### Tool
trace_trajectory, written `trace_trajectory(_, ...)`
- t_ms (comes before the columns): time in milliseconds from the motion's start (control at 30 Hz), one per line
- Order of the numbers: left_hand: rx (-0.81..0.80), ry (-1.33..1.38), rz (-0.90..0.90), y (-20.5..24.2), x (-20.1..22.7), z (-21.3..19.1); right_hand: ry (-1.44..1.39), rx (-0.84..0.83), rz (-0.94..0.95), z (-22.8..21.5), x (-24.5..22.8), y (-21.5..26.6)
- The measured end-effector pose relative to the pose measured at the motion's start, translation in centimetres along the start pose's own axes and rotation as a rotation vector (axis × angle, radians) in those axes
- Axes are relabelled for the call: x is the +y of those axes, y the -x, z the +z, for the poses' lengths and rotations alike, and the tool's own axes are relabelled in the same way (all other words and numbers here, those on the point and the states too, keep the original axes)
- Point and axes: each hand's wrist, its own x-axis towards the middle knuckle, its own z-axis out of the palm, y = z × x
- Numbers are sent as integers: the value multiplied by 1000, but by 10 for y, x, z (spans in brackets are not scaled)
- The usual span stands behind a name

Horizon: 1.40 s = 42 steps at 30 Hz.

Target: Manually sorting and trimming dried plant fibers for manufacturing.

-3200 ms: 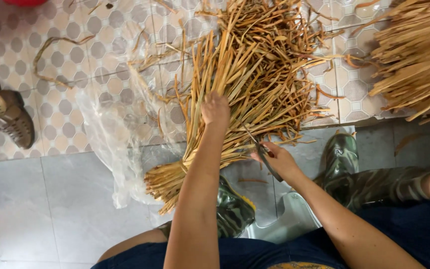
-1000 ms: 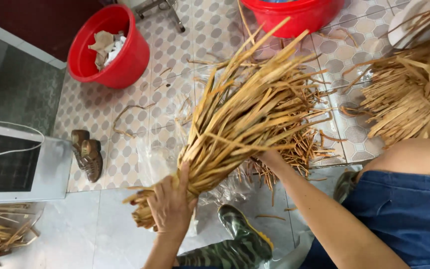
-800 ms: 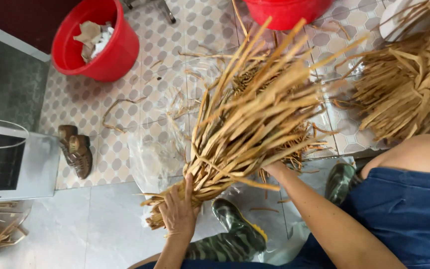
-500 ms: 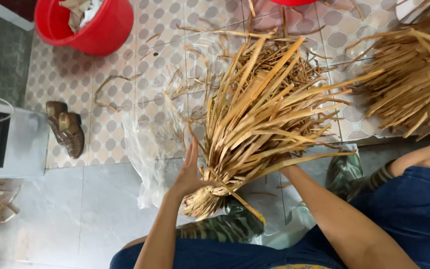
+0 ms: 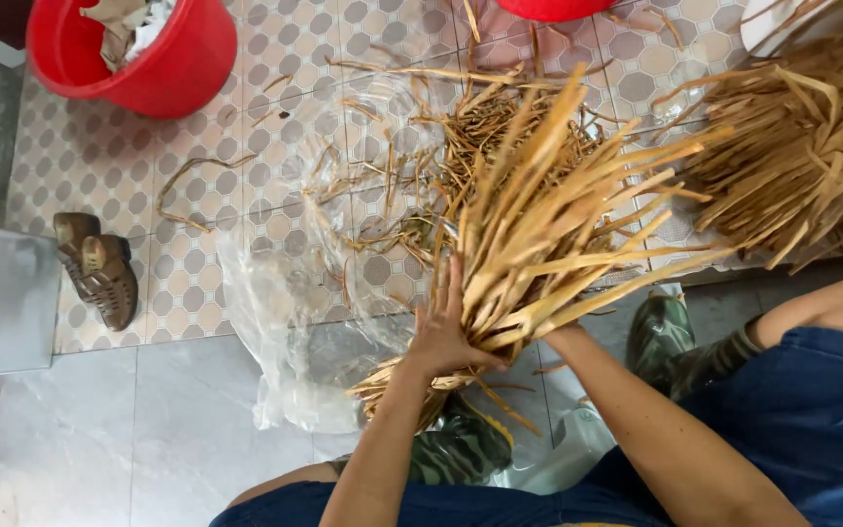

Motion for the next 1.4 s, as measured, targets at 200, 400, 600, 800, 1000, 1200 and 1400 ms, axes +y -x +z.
trace_trajectory(200,204,49,125,-11,-59,58,130,37,-57,-10,-40,-7)
trace_trajectory(400,271,364,-43,4,-28,31,270,67,-106,-14,-41,-8)
trace_trajectory(600,228,351,-292,-5,-65,22,424,118,-139,-31,-37,-10)
trace_trajectory(800,680,515,-29,11,-71,-24,611,-48,-76,-62,-69,52)
trace_trajectory(1000,749,477,-81,10,-61,-36,571,-487,30,-111,-176,137)
trace_trajectory(1200,792,412,-13,4,-47,-26,-28,-202,-307,-144,-140,132)
trace_trajectory(1400,808,358,54,6,-34,-28,-233,-83,-311,-126,-166,131)
